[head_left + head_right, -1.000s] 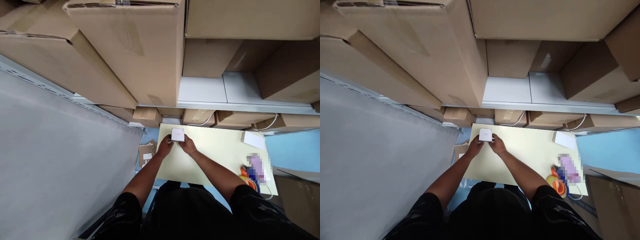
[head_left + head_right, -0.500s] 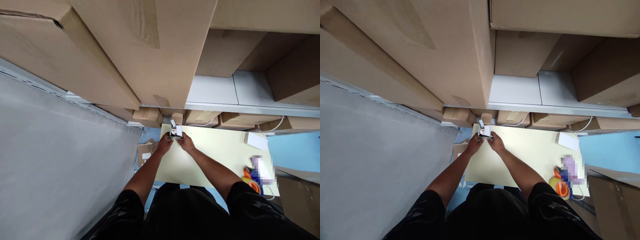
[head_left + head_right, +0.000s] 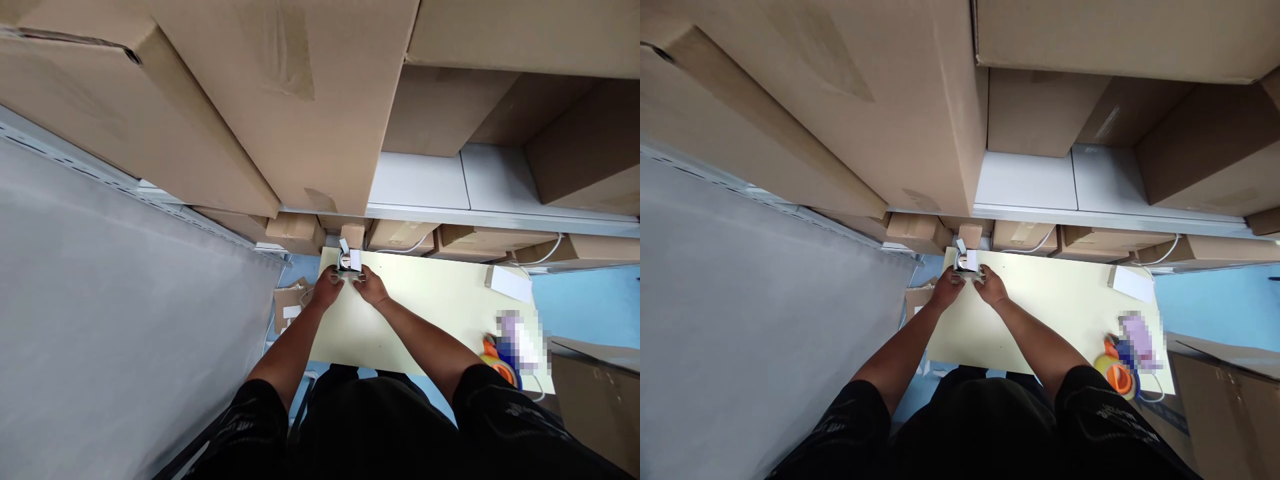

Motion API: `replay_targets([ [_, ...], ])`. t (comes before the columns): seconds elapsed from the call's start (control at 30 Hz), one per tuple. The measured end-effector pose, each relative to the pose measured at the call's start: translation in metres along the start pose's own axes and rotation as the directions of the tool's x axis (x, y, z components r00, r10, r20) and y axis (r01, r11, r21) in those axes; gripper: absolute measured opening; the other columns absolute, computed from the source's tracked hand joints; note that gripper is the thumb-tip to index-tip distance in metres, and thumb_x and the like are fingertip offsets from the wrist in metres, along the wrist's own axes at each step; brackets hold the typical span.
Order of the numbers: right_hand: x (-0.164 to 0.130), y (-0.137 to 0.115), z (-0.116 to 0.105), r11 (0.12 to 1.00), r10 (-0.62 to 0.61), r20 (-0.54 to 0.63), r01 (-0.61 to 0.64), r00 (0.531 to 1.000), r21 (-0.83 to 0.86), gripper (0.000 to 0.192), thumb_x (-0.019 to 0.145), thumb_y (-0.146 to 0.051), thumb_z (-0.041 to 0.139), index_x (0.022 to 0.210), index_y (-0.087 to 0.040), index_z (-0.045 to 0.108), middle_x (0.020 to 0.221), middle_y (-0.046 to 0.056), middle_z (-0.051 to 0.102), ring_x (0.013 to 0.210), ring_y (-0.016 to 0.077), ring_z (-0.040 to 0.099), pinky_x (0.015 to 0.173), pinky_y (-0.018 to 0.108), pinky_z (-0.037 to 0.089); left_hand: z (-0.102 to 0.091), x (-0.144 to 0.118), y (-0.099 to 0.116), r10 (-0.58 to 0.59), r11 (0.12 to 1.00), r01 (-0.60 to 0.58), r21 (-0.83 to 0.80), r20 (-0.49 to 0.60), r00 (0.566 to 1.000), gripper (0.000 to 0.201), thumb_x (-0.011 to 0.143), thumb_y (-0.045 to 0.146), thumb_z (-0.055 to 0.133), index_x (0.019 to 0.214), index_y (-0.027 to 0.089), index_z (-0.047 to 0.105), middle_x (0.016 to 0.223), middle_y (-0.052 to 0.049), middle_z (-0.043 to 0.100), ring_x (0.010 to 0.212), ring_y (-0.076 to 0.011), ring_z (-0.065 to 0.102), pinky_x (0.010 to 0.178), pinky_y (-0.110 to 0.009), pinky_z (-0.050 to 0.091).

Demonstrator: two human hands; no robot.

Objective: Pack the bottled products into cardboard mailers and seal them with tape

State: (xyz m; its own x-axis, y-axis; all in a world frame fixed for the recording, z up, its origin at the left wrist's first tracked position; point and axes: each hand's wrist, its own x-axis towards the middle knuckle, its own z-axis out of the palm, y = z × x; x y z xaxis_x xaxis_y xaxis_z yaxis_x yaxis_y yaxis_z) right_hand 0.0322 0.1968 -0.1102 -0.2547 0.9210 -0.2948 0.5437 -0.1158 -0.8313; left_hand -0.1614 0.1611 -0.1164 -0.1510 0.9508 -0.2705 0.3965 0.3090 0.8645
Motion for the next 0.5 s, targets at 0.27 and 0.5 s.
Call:
replay_targets([
  [0.27, -0.01, 0.013, -0.003, 0.995, 0.095, -0.02, -0.094, 0.995, 0.046, 0.067, 0.081, -0.033, 0.072, 0.144, -0.025, 0.053, 0.129, 0.009, 0.069, 0.102, 0.0236, 0.071, 0.095, 0.043, 0.059, -0.001, -0.005, 0.003, -0.016, 1.0, 0.016, -0.005, -0.013, 1.0, 0.05, 0.081, 0.019, 0.072, 0.129, 0.02, 0.056, 0.12, -0.011, 0.07, 0.101, -0.0231, 0.07, 0.091, -0.041, 0.058],
  [0.5, -0.035, 0.031, -0.015, 0.988, 0.145, -0.054, -0.141, 0.988, 0.068, 0.068, 0.082, -0.039, 0.071, 0.145, -0.023, 0.053, 0.13, 0.01, 0.069, 0.102, 0.0233, 0.07, 0.095, 0.041, 0.057, -0.003, -0.035, -0.004, -0.073, 0.996, 0.071, -0.047, -0.059, 0.996, 0.047, 0.082, 0.019, 0.07, 0.127, 0.019, 0.058, 0.122, -0.011, 0.07, 0.096, -0.0195, 0.07, 0.09, -0.036, 0.056],
])
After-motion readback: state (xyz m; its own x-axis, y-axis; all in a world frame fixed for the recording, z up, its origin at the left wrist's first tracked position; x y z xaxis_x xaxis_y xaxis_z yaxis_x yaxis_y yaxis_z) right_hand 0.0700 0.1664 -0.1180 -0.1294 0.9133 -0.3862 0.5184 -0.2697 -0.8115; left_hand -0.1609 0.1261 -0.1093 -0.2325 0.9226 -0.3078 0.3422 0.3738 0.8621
